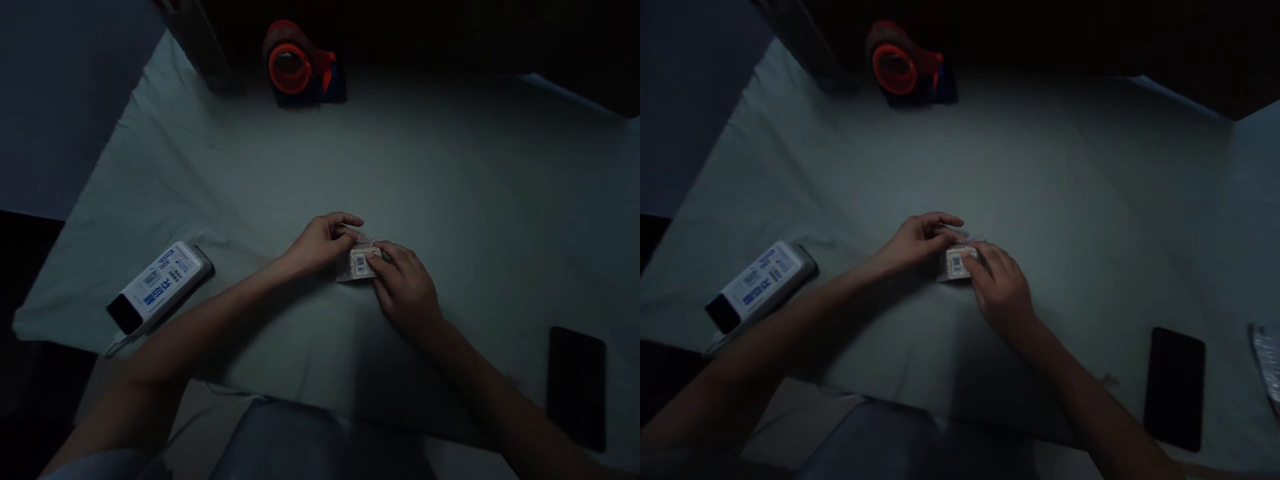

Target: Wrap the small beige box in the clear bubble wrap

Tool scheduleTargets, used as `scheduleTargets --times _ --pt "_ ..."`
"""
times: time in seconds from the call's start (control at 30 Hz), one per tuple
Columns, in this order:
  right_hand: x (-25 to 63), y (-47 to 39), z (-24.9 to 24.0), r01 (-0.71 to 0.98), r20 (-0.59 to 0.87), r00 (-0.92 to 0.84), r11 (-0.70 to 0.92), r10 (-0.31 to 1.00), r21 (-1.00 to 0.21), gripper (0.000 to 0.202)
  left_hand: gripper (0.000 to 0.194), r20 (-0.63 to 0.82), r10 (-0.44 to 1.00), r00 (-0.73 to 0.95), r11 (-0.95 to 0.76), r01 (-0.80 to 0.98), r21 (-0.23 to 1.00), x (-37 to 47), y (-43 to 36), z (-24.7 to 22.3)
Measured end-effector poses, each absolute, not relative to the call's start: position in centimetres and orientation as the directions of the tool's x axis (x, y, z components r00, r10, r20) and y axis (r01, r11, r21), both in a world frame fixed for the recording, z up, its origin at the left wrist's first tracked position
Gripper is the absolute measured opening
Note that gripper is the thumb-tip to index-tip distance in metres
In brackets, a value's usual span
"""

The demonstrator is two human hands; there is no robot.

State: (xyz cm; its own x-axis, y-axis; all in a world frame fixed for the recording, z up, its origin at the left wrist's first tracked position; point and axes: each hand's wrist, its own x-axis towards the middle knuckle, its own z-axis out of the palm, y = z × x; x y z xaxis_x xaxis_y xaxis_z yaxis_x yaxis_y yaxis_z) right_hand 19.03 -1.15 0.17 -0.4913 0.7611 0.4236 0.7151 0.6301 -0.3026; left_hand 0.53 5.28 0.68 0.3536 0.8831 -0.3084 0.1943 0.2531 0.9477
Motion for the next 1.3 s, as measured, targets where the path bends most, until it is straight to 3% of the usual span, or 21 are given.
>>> scheduleTargets --times 0.13,0.27,0.37,0.5,0.6,0.77,1.03,1.2,1.3 --pt "19.2 -1.2 0.1 0.722 0.409 -0.478 0.613 0.778 -0.321 0.034 0.030 -0.144 0.870 0.472 -0.027 0.338 0.941 0.4 4.1 2.5" --pt "19.5 -1.3 0.0 0.690 0.393 -0.446 0.588 0.804 -0.421 0.032 0.036 0.030 0.815 0.578 -0.336 0.430 0.838 0.1 2.8 3.3" --pt "19.5 -1.6 0.5 0.660 0.371 -0.361 0.515 0.856 -0.547 0.033 0.051 0.083 0.774 0.628 -0.462 0.469 0.753 -0.3 2.1 3.3" --pt "19.3 -2.4 1.7 0.666 0.277 -0.289 0.400 0.916 -0.629 0.035 0.043 0.129 0.706 0.696 -0.581 0.466 0.667 -0.8 1.7 3.4" --pt "19.1 -2.8 2.4 0.662 0.239 -0.269 0.359 0.933 -0.658 0.039 0.044 0.129 0.684 0.718 -0.582 0.431 0.689 -1.2 1.5 3.9" --pt "19.1 -2.7 2.1 0.643 0.351 -0.357 0.500 0.866 -0.580 0.042 0.055 0.039 0.806 0.590 -0.329 0.392 0.859 -1.5 1.7 4.4" --pt "19.2 -3.2 0.6 0.677 0.456 -0.448 0.625 0.769 -0.389 0.042 0.014 0.183 0.785 0.592 -0.486 0.405 0.774 -1.0 1.5 3.7" --pt "19.2 -3.4 0.3 0.689 0.479 -0.461 0.642 0.747 -0.337 0.041 0.012 0.272 0.764 0.585 -0.547 0.363 0.755 -1.0 1.1 3.6" --pt "18.9 -3.6 0.1 0.695 0.515 -0.453 0.650 0.727 -0.307 0.047 0.012 0.253 0.802 0.542 -0.489 0.349 0.799 -0.8 1.2 3.8"
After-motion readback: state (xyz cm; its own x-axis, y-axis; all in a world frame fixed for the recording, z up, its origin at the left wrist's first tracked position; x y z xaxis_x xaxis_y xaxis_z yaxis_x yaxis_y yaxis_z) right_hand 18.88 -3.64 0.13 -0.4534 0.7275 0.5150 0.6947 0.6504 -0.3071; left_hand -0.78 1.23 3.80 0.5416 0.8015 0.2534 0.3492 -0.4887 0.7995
